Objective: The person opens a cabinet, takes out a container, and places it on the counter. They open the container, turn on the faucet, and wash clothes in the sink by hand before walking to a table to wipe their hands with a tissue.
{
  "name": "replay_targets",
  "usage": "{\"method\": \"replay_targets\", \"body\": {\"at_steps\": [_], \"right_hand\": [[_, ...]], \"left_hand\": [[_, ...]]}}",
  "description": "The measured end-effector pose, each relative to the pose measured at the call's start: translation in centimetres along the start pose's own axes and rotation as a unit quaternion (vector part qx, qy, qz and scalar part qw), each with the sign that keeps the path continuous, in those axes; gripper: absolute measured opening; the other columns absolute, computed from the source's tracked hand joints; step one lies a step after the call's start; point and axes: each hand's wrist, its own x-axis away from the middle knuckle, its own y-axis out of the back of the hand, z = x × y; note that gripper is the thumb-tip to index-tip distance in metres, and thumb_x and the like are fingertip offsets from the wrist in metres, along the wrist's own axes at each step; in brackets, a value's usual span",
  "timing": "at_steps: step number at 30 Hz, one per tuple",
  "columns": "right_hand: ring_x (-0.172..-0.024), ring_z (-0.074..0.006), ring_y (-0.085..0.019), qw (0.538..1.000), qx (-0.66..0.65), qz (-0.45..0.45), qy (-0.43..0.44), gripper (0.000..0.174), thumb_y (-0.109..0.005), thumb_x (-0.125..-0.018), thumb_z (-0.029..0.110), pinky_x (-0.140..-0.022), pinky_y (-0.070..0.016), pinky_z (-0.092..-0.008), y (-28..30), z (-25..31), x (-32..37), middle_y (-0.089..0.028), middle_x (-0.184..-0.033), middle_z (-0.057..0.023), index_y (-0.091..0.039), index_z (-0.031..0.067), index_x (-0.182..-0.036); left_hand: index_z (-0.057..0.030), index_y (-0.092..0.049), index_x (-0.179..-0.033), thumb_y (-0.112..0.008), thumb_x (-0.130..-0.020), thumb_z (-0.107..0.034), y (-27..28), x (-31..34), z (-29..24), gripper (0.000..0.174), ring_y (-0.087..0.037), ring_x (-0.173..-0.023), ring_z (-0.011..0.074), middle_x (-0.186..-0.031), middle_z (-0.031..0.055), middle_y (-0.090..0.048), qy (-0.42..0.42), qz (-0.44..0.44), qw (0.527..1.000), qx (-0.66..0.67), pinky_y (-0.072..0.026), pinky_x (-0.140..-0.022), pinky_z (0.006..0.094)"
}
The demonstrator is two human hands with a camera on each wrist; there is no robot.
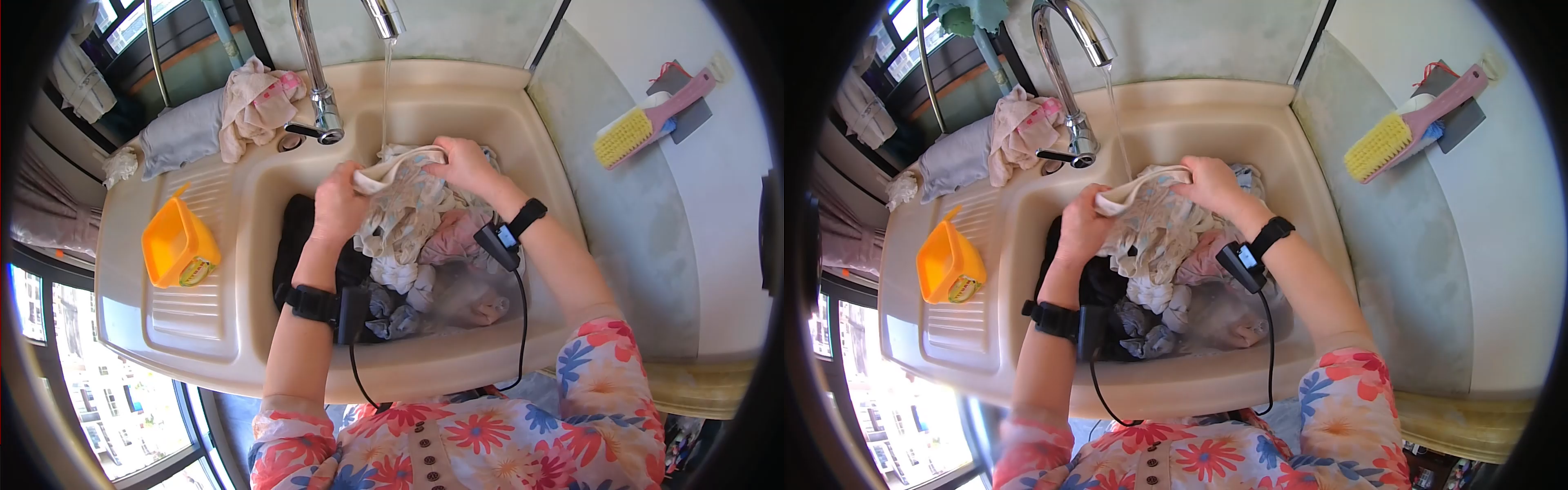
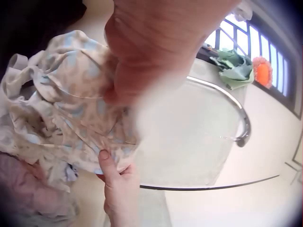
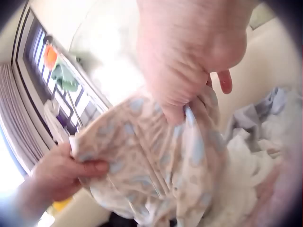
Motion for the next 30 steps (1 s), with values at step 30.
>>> {"method": "replay_targets", "body": {"at_steps": [30], "right_hand": [[-0.066, -0.0167, -0.057, 0.97, -0.236, 0.054, -0.004, 0.027, -0.06, -0.071, 0.018, -0.062, -0.045, -0.0297, -5.5, 2.1, -0.9, -0.061, -0.073, -0.0081, -0.061, 0.0024, -0.092]], "left_hand": [[0.0011, -0.053, -0.108, -0.057, -0.08, -0.005, -3.6, 3.2, 6.3, 0.029, -0.059, -0.092, 0.0254, -0.101, 0.0106, -0.06, 0.351, 0.051, 0.648, 0.674, -0.049, -0.08, 0.0396]]}}
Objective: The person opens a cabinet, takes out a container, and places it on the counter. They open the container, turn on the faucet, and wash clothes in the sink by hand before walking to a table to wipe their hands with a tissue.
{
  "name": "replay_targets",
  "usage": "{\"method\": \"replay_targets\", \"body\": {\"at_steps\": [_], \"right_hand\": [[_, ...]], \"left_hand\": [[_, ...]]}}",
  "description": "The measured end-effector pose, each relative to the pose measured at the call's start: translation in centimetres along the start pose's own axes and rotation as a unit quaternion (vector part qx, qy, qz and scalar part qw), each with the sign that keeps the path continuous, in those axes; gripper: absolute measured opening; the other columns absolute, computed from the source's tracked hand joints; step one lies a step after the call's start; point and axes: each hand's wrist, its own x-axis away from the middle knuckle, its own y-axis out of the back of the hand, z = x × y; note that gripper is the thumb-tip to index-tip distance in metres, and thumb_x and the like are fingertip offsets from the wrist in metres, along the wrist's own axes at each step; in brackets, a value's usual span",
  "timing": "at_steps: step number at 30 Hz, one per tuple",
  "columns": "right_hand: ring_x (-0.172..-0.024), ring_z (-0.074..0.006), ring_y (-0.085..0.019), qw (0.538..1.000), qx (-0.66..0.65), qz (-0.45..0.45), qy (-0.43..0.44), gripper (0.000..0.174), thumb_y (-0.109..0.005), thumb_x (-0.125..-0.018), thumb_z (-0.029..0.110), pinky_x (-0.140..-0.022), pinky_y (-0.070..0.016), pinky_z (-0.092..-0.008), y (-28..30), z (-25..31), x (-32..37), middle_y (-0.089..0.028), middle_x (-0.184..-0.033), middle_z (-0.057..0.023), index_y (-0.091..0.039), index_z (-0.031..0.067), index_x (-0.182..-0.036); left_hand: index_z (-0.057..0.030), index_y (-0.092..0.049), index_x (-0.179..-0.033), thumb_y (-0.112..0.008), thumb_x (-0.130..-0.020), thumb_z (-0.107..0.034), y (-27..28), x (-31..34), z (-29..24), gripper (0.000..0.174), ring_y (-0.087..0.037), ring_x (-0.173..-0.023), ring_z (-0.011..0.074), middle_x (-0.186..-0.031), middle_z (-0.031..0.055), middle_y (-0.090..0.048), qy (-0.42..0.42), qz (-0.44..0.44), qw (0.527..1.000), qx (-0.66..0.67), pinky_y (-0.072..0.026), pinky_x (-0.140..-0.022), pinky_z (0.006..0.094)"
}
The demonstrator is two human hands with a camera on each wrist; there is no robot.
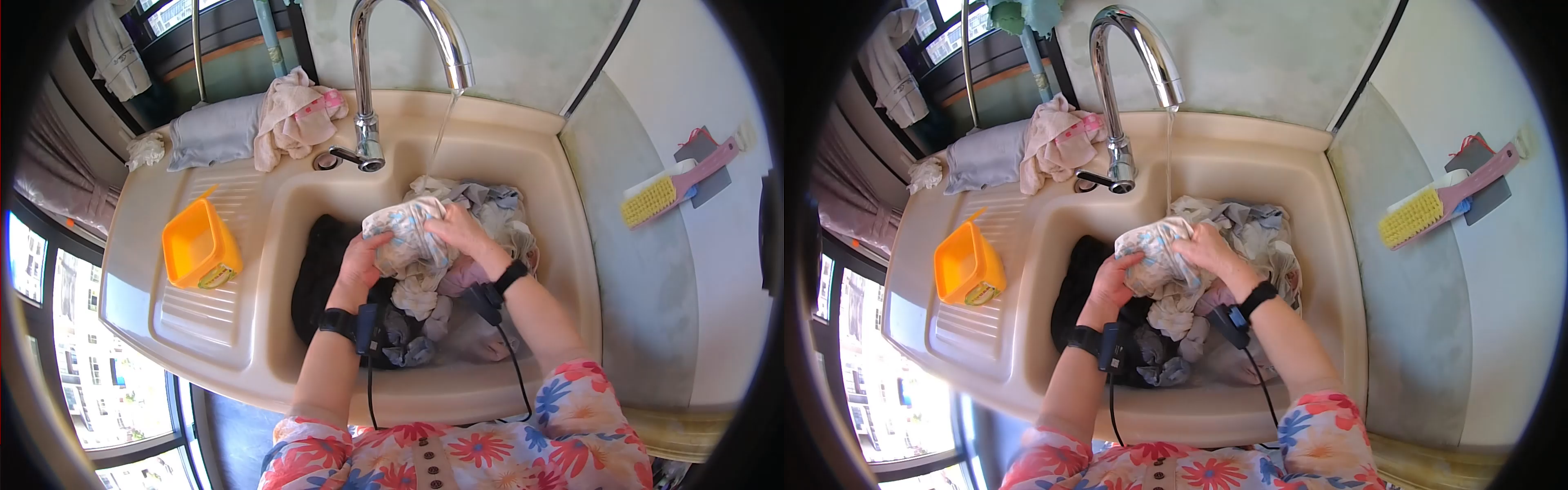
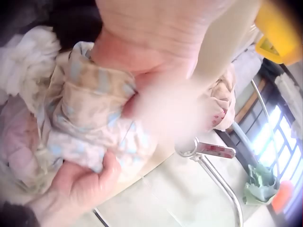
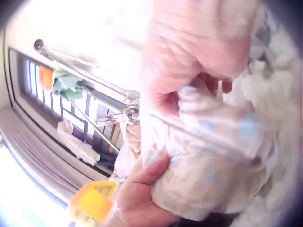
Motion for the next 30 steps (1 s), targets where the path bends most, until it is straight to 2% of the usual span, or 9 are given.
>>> {"method": "replay_targets", "body": {"at_steps": [3, 8, 10, 13, 15, 20, 23, 25, 30], "right_hand": [[-0.073, -0.0242, -0.062, 0.988, -0.109, -0.025, -0.105, 0.031, -0.057, -0.069, 0.017, -0.066, -0.0473, -0.0323, -2.1, -2.7, -1.9, -0.063, -0.078, -0.0153, -0.059, 0.0005, -0.095], [-0.079, -0.0356, -0.059, 0.968, 0.155, -0.177, 0.083, 0.033, -0.058, -0.076, 0.031, -0.066, -0.0478, -0.0415, -6.9, 3.7, 0.1, -0.061, -0.087, -0.0181, -0.055, 0.0043, -0.096], [-0.075, -0.0355, -0.059, 0.966, 0.188, -0.135, 0.113, 0.032, -0.058, -0.078, 0.034, -0.064, -0.0471, -0.0418, -8.6, 5.9, 2.1, -0.06, -0.082, -0.0171, -0.054, 0.0053, -0.091], [-0.077, -0.0318, -0.065, 0.967, 0.215, -0.067, 0.115, 0.022, -0.061, -0.08, 0.024, -0.06, -0.0518, -0.0419, -10.0, 4.5, 1.3, -0.065, -0.087, -0.0159, -0.058, 0.0099, -0.096], [-0.066, -0.036, -0.058, 0.957, 0.248, -0.142, 0.044, 0.033, -0.053, -0.081, 0.039, -0.057, -0.0451, -0.0439, -8.8, 2.6, -0.8, -0.059, -0.069, -0.0172, -0.054, 0.0065, -0.076], [-0.061, -0.0359, -0.057, 0.95, 0.251, -0.185, -0.001, 0.031, -0.051, -0.083, 0.036, -0.054, -0.0439, -0.0446, -8.0, 2.0, -0.9, -0.058, -0.065, -0.0177, -0.054, 0.0062, -0.074], [-0.059, -0.0368, -0.057, 0.95, 0.256, -0.144, 0.107, 0.033, -0.051, -0.084, 0.036, -0.053, -0.044, -0.0456, -9.3, 6.0, 1.9, -0.059, -0.068, -0.017, -0.053, 0.005, -0.073], [-0.061, -0.0381, -0.057, 0.961, 0.222, -0.158, 0.038, 0.035, -0.05, -0.084, 0.037, -0.054, -0.0444, -0.0458, -8.8, 2.3, 0.8, -0.059, -0.069, -0.0183, -0.054, 0.0031, -0.074], [-0.069, -0.0401, -0.057, 0.943, 0.257, -0.198, -0.079, 0.036, -0.049, -0.084, 0.036, -0.061, -0.0452, -0.0461, -4.2, -2.6, -1.4, -0.059, -0.074, -0.0212, -0.056, 0.0014, -0.081]], "left_hand": [[-0.0009, -0.05, -0.112, -0.058, -0.08, -0.005, -0.3, 0.1, 1.3, 0.033, -0.058, -0.093, 0.026, -0.105, 0.0114, -0.058, -0.001, -0.054, 0.996, 0.064, -0.0488, -0.08, 0.0401], [-0.0068, -0.052, -0.108, -0.05, -0.089, -0.029, -0.5, 0.1, 1.9, 0.029, -0.058, -0.09, 0.0216, -0.099, 0.0061, -0.059, 0.056, -0.091, 0.986, 0.128, -0.0482, -0.077, 0.0374], [-0.0104, -0.053, -0.096, -0.044, -0.09, -0.04, 0.6, 0.6, 3.6, 0.032, -0.056, -0.083, 0.0196, -0.089, 0.0033, -0.057, -0.093, 0.095, 0.97, 0.202, -0.0468, -0.074, 0.0348], [-0.0093, -0.053, -0.094, -0.038, -0.092, -0.039, 0.7, 0.1, 6.0, 0.033, -0.055, -0.086, 0.0205, -0.092, 0.0066, -0.056, -0.139, 0.112, 0.944, 0.277, -0.046, -0.075, 0.0336], [-0.0066, -0.052, -0.103, -0.034, -0.093, -0.033, -2.1, 0.4, 4.0, 0.033, -0.055, -0.091, 0.0223, -0.099, 0.01, -0.056, -0.006, -0.118, 0.98, 0.159, -0.0459, -0.077, 0.0356], [-0.0062, -0.053, -0.101, -0.033, -0.092, -0.031, -1.4, -1.1, 4.5, 0.033, -0.056, -0.091, 0.0242, -0.098, 0.0109, -0.058, 0.028, -0.152, 0.98, 0.124, -0.0463, -0.077, 0.0388], [-0.0078, -0.055, -0.089, -0.036, -0.091, -0.033, 0.7, -0.1, 5.8, 0.031, -0.057, -0.081, 0.0247, -0.085, 0.0085, -0.058, -0.109, 0.105, 0.956, 0.25, -0.0476, -0.072, 0.0404], [-0.0071, -0.056, -0.092, -0.04, -0.09, -0.035, -1.2, -0.5, 4.9, 0.032, -0.057, -0.081, 0.025, -0.088, 0.0091, -0.059, -0.01, -0.104, 0.982, 0.155, -0.048, -0.071, 0.0398], [0.0, -0.053, -0.104, -0.048, -0.09, -0.027, -3.7, 0.0, 2.5, 0.031, -0.058, -0.089, 0.0224, -0.099, 0.0107, -0.059, -0.001, -0.187, 0.982, -0.022, -0.0474, -0.08, 0.0366]]}}
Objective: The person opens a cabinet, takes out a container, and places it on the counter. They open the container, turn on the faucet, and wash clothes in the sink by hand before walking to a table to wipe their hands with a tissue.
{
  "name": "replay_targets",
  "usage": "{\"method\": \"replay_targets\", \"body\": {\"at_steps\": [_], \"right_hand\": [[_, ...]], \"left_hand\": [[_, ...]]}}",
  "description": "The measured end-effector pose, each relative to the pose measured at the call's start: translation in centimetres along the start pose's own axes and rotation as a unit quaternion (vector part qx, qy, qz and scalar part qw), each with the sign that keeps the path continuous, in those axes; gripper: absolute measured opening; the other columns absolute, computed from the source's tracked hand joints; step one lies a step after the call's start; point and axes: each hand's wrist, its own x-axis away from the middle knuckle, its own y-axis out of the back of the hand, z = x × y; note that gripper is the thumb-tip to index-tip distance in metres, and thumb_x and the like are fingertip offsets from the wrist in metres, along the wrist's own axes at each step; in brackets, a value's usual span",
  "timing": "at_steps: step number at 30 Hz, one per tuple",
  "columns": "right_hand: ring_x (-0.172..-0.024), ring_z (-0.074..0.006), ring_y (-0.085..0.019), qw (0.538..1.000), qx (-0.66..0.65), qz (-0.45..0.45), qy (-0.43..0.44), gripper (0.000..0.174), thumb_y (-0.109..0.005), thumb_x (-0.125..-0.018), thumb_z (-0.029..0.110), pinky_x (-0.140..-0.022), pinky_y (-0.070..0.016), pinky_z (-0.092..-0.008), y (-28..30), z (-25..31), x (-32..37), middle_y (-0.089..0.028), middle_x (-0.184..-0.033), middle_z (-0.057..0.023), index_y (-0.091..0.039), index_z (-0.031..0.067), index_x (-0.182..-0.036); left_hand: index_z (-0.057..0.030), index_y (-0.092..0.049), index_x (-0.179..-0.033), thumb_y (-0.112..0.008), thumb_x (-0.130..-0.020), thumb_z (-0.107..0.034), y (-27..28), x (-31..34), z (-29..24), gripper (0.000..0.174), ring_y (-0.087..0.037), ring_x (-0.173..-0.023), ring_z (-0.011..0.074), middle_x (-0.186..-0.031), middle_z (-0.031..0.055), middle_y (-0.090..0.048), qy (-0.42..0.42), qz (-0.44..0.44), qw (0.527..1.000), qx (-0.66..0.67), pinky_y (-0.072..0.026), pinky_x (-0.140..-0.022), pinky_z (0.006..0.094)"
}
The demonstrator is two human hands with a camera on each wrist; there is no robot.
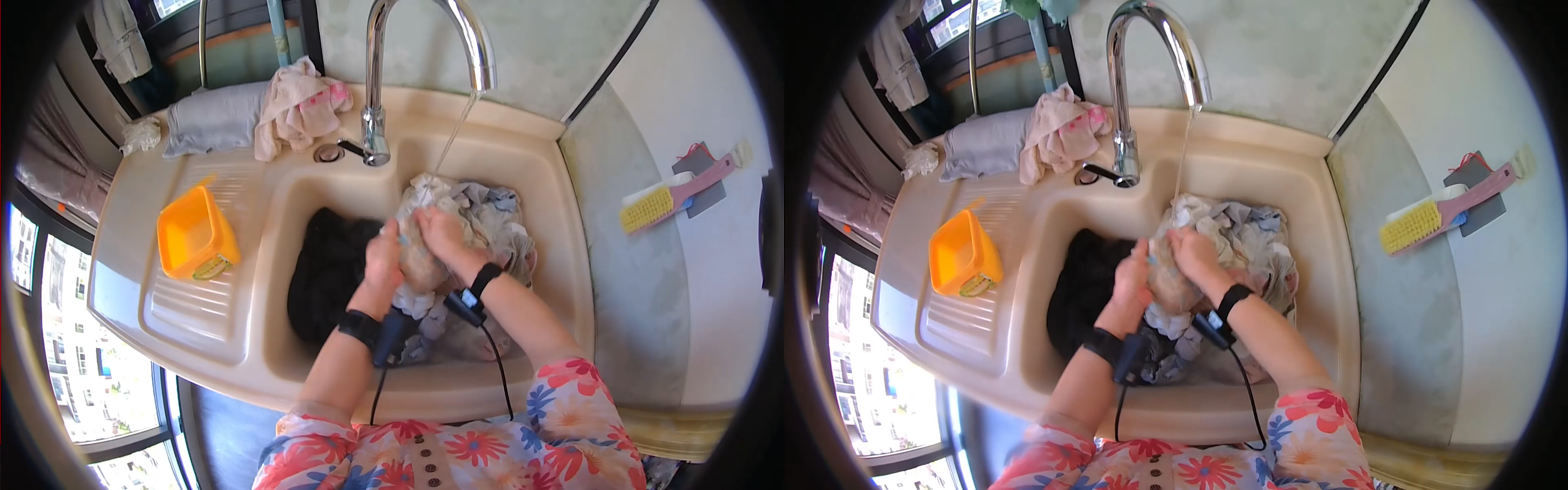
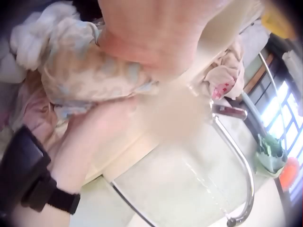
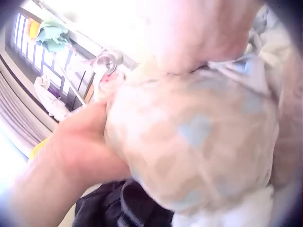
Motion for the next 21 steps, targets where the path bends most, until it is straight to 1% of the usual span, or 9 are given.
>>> {"method": "replay_targets", "body": {"at_steps": [1, 4, 7, 12, 15, 16, 17, 19, 21], "right_hand": [[-0.073, -0.0405, -0.057, 1.0, -0.017, -0.013, -0.023, 0.035, -0.049, -0.084, 0.036, -0.064, -0.0453, -0.0459, 0.2, -0.5, -0.3, -0.059, -0.076, -0.0223, -0.056, 0.001, -0.084], [-0.077, -0.0389, -0.057, 0.994, -0.048, -0.081, -0.056, 0.032, -0.045, -0.085, 0.034, -0.068, -0.0453, -0.0449, -0.6, -3.1, -1.9, -0.061, -0.08, -0.0202, -0.058, 0.0044, -0.087], [-0.077, -0.0386, -0.057, 0.996, -0.073, -0.035, 0.046, 0.029, -0.047, -0.084, 0.032, -0.068, -0.0451, -0.0446, -3.8, -2.6, -0.2, -0.06, -0.081, -0.021, -0.057, 0.0049, -0.088], [-0.07, -0.0379, -0.057, 0.989, -0.128, 0.033, 0.072, 0.029, -0.053, -0.081, 0.034, -0.061, -0.0445, -0.0453, -1.0, 6.1, 2.3, -0.059, -0.071, -0.0187, -0.056, 0.0052, -0.078], [-0.069, -0.0365, -0.058, 0.983, -0.041, 0.046, 0.174, 0.031, -0.053, -0.082, 0.036, -0.059, -0.045, -0.0438, -1.0, 8.5, 5.1, -0.059, -0.074, -0.0179, -0.056, 0.0045, -0.08], [-0.064, -0.0364, -0.057, 0.981, -0.061, 0.029, 0.181, 0.033, -0.053, -0.082, 0.036, -0.057, -0.0453, -0.0436, -2.2, 6.9, 4.0, -0.059, -0.07, -0.0178, -0.057, 0.0047, -0.076], [-0.064, -0.0364, -0.057, 0.981, -0.062, 0.03, 0.182, 0.033, -0.053, -0.082, 0.036, -0.057, -0.0453, -0.0436, -2.9, 5.0, 2.6, -0.059, -0.07, -0.0178, -0.057, 0.0047, -0.076], [-0.059, -0.0366, -0.057, 0.985, 0.017, -0.026, 0.167, 0.031, -0.051, -0.083, 0.034, -0.052, -0.0439, -0.0455, -3.4, 1.6, 0.2, -0.057, -0.063, -0.0171, -0.053, 0.0063, -0.068], [-0.057, -0.0363, -0.057, 0.995, -0.002, -0.055, 0.085, 0.032, -0.05, -0.084, 0.032, -0.051, -0.0437, -0.0465, -3.2, 1.4, 0.4, -0.057, -0.062, -0.0172, -0.054, 0.0062, -0.066]], "left_hand": [[0.0003, -0.053, -0.104, -0.048, -0.09, -0.028, 1.8, -1.7, 0.5, 0.032, -0.058, -0.09, 0.0221, -0.1, 0.0109, -0.059, -0.033, 0.086, 0.993, 0.069, -0.0473, -0.08, 0.0356], [0.006, -0.047, -0.11, -0.055, -0.085, -0.032, 3.6, -3.0, 1.4, 0.046, -0.054, -0.096, 0.0204, -0.107, 0.0135, -0.053, -0.077, 0.072, 0.993, 0.044, -0.0464, -0.079, 0.0341], [0.0028, -0.045, -0.114, -0.056, -0.085, -0.029, 2.5, -2.5, 1.9, 0.044, -0.054, -0.096, 0.0213, -0.109, 0.0138, -0.052, -0.055, 0.001, 0.995, -0.081, -0.0466, -0.081, 0.0353], [-0.0051, -0.053, -0.103, -0.047, -0.087, -0.041, 3.8, -2.9, 1.1, 0.039, -0.055, -0.096, 0.0229, -0.103, 0.0078, -0.056, 0.084, 0.069, 0.987, 0.116, -0.0441, -0.084, 0.0385], [-0.0101, -0.054, -0.096, -0.043, -0.087, -0.045, 5.8, -4.0, 5.0, 0.038, -0.054, -0.093, 0.0233, -0.1, 0.0078, -0.057, -0.071, 0.42, 0.826, 0.37, -0.0445, -0.081, 0.0383], [-0.0072, -0.053, -0.099, -0.043, -0.089, -0.036, 5.2, -2.7, 4.3, 0.031, -0.056, -0.089, 0.0231, -0.098, 0.0111, -0.058, 0.024, 0.287, 0.894, 0.343, -0.046, -0.078, 0.038], [-0.0045, -0.051, -0.1, -0.041, -0.09, -0.035, 4.0, -3.5, 4.1, 0.034, -0.056, -0.089, 0.024, -0.097, 0.0121, -0.058, 0.045, 0.098, 0.981, 0.162, -0.0457, -0.079, 0.039], [-0.004, -0.052, -0.1, -0.041, -0.091, -0.033, 2.2, -3.5, 4.8, 0.033, -0.056, -0.089, 0.0241, -0.096, 0.0117, -0.058, 0.136, 0.103, 0.968, 0.185, -0.0457, -0.078, 0.0396], [-0.0027, -0.053, -0.098, -0.04, -0.092, -0.028, 1.0, -2.4, 3.7, 0.03, -0.057, -0.086, 0.0243, -0.095, 0.011, -0.058, 0.131, 0.081, 0.974, 0.166, -0.0464, -0.077, 0.0396]]}}
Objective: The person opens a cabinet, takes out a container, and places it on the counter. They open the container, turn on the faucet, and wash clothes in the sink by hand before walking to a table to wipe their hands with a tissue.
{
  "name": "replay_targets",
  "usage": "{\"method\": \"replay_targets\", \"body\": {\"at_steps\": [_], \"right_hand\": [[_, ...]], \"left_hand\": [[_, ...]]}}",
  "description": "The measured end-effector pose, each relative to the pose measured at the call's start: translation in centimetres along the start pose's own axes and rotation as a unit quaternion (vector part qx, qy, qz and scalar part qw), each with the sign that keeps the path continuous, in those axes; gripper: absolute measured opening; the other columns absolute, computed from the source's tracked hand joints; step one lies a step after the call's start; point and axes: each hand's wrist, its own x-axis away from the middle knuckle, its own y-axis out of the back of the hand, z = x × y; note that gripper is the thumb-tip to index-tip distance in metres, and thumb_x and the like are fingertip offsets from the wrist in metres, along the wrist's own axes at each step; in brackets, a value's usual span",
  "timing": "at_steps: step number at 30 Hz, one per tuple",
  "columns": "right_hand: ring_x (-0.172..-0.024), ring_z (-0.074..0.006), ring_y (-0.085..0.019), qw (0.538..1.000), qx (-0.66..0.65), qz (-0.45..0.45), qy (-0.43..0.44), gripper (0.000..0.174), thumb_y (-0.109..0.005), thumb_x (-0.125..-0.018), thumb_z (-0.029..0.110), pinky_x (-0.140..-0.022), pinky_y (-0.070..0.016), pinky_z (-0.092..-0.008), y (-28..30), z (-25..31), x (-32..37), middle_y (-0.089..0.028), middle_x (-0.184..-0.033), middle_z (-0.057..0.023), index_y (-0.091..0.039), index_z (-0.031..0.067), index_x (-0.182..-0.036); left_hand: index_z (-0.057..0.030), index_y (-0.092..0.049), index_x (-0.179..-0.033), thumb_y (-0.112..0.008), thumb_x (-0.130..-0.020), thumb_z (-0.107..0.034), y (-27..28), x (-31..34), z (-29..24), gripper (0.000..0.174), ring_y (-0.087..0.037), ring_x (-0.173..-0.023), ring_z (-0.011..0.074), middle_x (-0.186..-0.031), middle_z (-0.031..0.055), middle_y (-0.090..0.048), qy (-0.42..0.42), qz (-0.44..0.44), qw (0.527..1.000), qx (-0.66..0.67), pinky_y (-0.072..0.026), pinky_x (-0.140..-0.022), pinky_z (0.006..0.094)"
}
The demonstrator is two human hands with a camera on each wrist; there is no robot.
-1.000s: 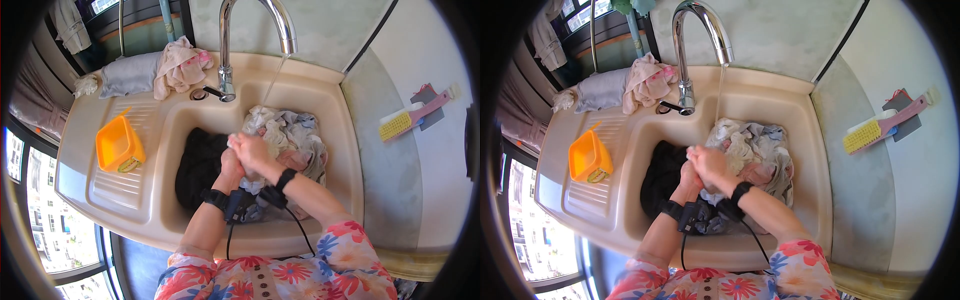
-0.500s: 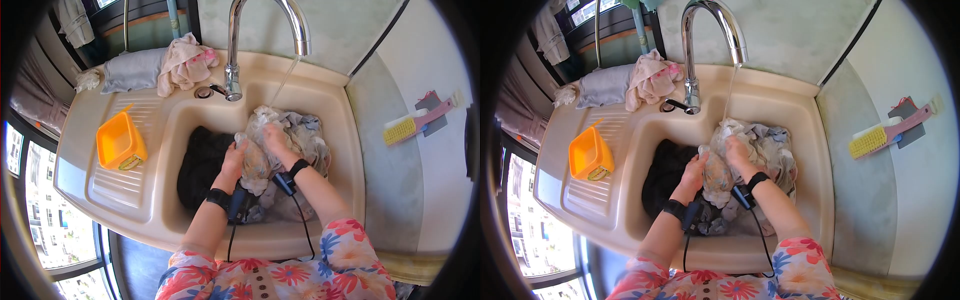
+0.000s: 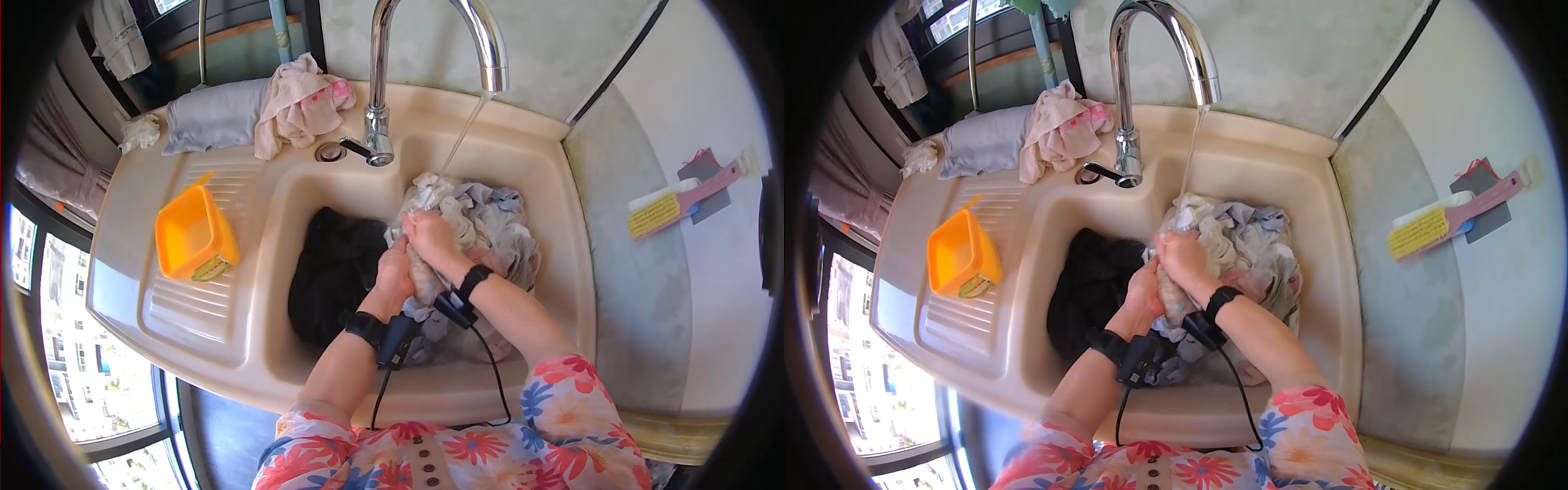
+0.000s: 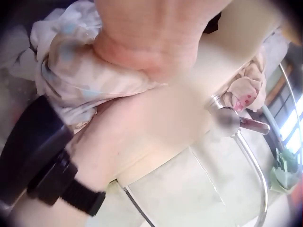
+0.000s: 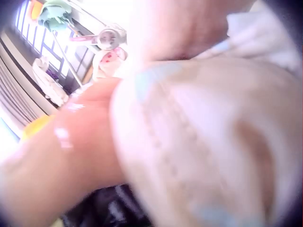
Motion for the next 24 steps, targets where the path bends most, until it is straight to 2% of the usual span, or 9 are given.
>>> {"method": "replay_targets", "body": {"at_steps": [2, 3, 6, 9, 12, 14, 19, 22, 24], "right_hand": [[-0.057, -0.0365, -0.056, 0.997, -0.006, 0.07, 0.021, 0.035, -0.051, -0.083, 0.037, -0.053, -0.044, -0.0446, 2.5, 3.3, 2.2, -0.058, -0.063, -0.0187, -0.059, 0.0047, -0.075], [-0.06, -0.037, -0.057, 0.994, -0.077, 0.037, 0.061, 0.031, -0.051, -0.083, 0.036, -0.054, -0.0443, -0.0448, 2.1, 4.2, 3.6, -0.058, -0.065, -0.0189, -0.059, 0.0065, -0.075], [-0.063, -0.0375, -0.057, 0.992, -0.122, 0.024, 0.008, 0.025, -0.053, -0.083, 0.033, -0.056, -0.0448, -0.0449, 1.7, 1.7, 3.1, -0.059, -0.067, -0.0187, -0.06, 0.0085, -0.079], [-0.078, -0.0326, -0.061, 0.984, 0.01, 0.154, -0.089, 0.024, -0.053, -0.083, 0.023, -0.068, -0.0483, -0.038, 3.8, -2.8, 0.7, -0.062, -0.084, -0.0177, -0.057, 0.0058, -0.099], [-0.09, -0.0255, -0.06, 0.95, -0.263, 0.169, -0.003, 0.034, -0.055, -0.083, 0.017, -0.078, -0.0465, -0.0328, 4.7, -5.9, -1.4, -0.062, -0.097, -0.0134, -0.05, 0.0039, -0.113], [-0.095, -0.0199, -0.056, 0.844, -0.446, 0.294, -0.048, 0.045, -0.058, -0.081, 0.012, -0.083, -0.0437, -0.0297, 9.8, -0.6, -2.5, -0.059, -0.104, -0.0089, -0.041, 0.004, -0.121], [-0.071, -0.0111, -0.054, 0.938, -0.071, 0.337, 0.034, 0.026, -0.054, -0.085, 0.023, -0.064, -0.0442, -0.0283, 8.7, -1.0, -2.6, -0.061, -0.077, -0.0022, -0.06, -0.0012, -0.088], [-0.069, -0.008, -0.051, 0.943, -0.222, 0.235, -0.079, 0.024, -0.053, -0.086, 0.022, -0.061, -0.0428, -0.0267, 8.6, -2.3, -2.7, -0.06, -0.076, 0.0005, -0.059, -0.0009, -0.086], [-0.062, -0.0154, -0.05, 0.948, -0.267, 0.164, -0.058, 0.026, -0.056, -0.082, 0.024, -0.061, -0.0423, -0.0315, 8.8, -2.8, -2.8, -0.057, -0.067, -0.0111, -0.057, -0.0012, -0.082]], "left_hand": [[-0.001, -0.054, -0.099, -0.039, -0.092, -0.025, 0.6, 0.3, -1.0, 0.029, -0.057, -0.084, 0.0241, -0.096, 0.0113, -0.059, -0.022, 0.01, 1.0, 0.018, -0.0471, -0.075, 0.0392], [0.0013, -0.053, -0.102, -0.04, -0.091, -0.025, 4.9, -2.0, -1.5, 0.032, -0.057, -0.082, 0.0247, -0.097, 0.0127, -0.059, -0.101, 0.12, 0.965, -0.209, -0.0476, -0.073, 0.0392], [0.0032, -0.054, -0.101, -0.043, -0.09, -0.027, 1.9, -1.3, -0.8, 0.034, -0.058, -0.081, 0.0235, -0.091, 0.013, -0.06, -0.022, -0.076, 0.992, -0.094, -0.048, -0.071, 0.0383], [0.0067, -0.054, -0.102, -0.052, -0.086, -0.026, -2.2, 3.1, -1.7, 0.036, -0.059, -0.08, 0.0217, -0.09, 0.0131, -0.06, -0.058, 0.012, 0.986, -0.155, -0.0485, -0.069, 0.0347], [0.0056, -0.055, -0.102, -0.059, -0.082, -0.022, -2.5, 3.8, -3.0, 0.035, -0.06, -0.08, 0.0192, -0.092, 0.0121, -0.061, -0.054, 0.069, 0.966, -0.242, -0.0487, -0.071, 0.0322], [0.0033, -0.057, -0.102, -0.063, -0.08, -0.019, -2.4, 3.9, -3.4, 0.032, -0.06, -0.081, 0.0173, -0.092, 0.0114, -0.062, -0.038, 0.087, 0.949, -0.3, -0.0487, -0.073, 0.0306], [0.0042, -0.056, -0.103, -0.07, -0.074, -0.012, -2.3, 4.7, -4.5, 0.036, -0.058, -0.084, 0.0132, -0.091, 0.0074, -0.062, -0.163, 0.146, 0.881, -0.419, -0.0435, -0.078, 0.0248], [0.0027, -0.056, -0.104, -0.073, -0.069, -0.016, -0.8, 4.0, -5.0, 0.043, -0.055, -0.086, 0.0164, -0.09, 0.0095, -0.061, -0.07, 0.15, 0.838, -0.519, -0.0414, -0.081, 0.0272], [0.0022, -0.055, -0.107, -0.075, -0.068, -0.017, -0.3, 3.4, -5.2, 0.048, -0.057, -0.085, 0.0168, -0.092, 0.0092, -0.061, -0.034, 0.107, 0.822, -0.559, -0.0431, -0.08, 0.0277]]}}
